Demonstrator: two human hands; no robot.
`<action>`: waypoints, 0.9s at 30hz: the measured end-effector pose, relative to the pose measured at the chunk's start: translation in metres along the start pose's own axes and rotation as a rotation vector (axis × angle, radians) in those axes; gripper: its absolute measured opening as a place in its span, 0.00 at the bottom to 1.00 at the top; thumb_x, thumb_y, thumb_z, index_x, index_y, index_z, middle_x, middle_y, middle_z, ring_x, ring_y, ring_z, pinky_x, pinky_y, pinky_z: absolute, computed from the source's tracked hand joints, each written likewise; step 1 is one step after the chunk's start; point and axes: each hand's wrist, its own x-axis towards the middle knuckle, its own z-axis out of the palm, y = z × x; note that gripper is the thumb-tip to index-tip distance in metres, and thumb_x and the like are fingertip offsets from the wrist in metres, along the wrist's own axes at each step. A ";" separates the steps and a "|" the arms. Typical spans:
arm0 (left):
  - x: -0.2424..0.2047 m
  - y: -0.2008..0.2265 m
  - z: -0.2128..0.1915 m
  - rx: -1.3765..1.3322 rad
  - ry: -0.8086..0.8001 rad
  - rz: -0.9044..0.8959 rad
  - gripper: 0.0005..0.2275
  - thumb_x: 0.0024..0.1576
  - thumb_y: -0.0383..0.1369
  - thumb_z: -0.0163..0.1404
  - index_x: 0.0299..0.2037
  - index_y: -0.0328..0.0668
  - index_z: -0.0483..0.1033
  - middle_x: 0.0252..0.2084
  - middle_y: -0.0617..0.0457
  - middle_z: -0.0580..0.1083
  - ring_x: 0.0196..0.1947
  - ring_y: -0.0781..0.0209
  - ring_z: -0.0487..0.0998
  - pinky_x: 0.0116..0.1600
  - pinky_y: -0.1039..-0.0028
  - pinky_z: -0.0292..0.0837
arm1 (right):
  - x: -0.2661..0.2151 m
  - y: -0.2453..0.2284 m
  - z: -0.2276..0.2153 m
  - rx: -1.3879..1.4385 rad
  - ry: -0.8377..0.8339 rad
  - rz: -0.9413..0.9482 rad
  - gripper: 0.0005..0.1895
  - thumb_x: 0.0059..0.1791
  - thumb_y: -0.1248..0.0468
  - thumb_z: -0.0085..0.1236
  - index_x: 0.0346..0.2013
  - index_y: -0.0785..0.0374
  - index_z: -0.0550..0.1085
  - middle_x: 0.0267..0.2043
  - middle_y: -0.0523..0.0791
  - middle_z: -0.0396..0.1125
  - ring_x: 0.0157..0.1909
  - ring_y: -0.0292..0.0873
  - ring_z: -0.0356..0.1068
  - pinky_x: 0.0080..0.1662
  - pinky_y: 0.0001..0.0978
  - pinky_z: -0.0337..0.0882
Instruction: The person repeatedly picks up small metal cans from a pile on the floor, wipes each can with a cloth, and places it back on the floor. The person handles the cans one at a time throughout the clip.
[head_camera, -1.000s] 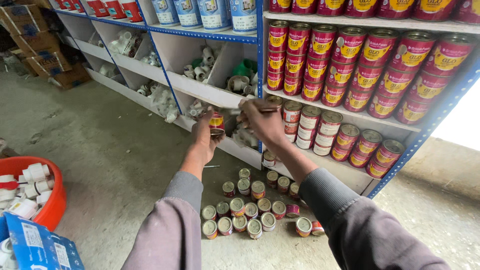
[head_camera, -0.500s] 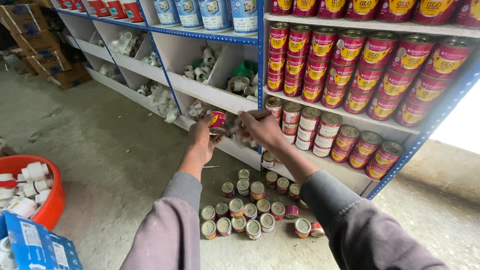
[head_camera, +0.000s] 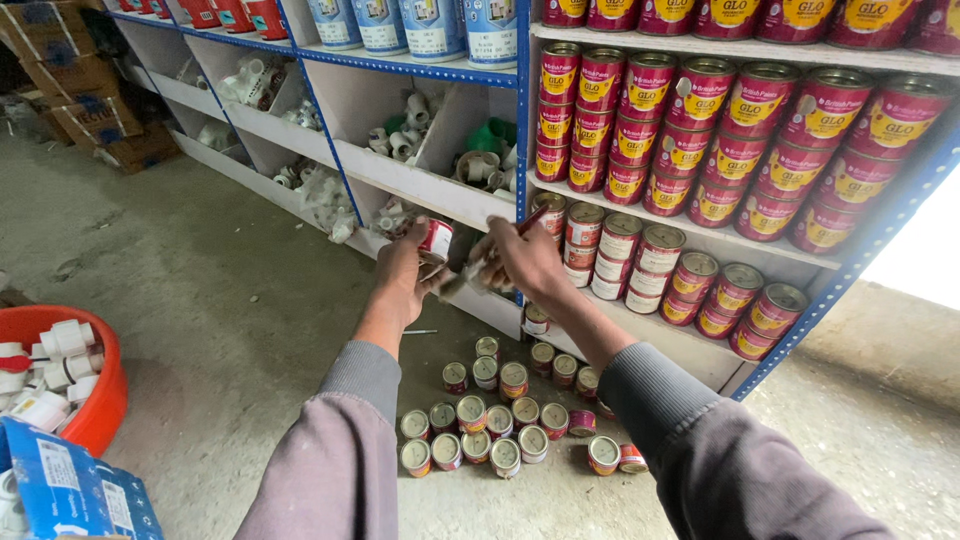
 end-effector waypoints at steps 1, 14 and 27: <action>-0.001 0.001 0.000 0.005 0.017 -0.004 0.20 0.60 0.47 0.54 0.48 0.35 0.70 0.36 0.44 0.72 0.35 0.52 0.77 0.46 0.61 0.79 | 0.001 -0.002 0.002 0.057 0.089 -0.024 0.22 0.51 0.53 0.44 0.29 0.65 0.81 0.20 0.52 0.72 0.19 0.41 0.71 0.24 0.28 0.72; 0.022 -0.007 -0.009 -0.070 0.105 -0.059 0.23 0.64 0.47 0.43 0.55 0.30 0.65 0.38 0.40 0.73 0.33 0.46 0.82 0.35 0.65 0.82 | -0.003 -0.005 -0.006 -0.007 0.068 -0.028 0.23 0.52 0.51 0.45 0.35 0.66 0.80 0.26 0.53 0.74 0.27 0.46 0.76 0.31 0.35 0.75; 0.003 0.001 -0.004 0.012 0.098 0.004 0.24 0.56 0.50 0.56 0.47 0.36 0.69 0.33 0.50 0.69 0.29 0.60 0.73 0.33 0.73 0.72 | 0.004 -0.005 -0.003 -0.091 0.121 -0.001 0.21 0.50 0.49 0.49 0.35 0.63 0.80 0.27 0.54 0.75 0.30 0.51 0.78 0.35 0.45 0.74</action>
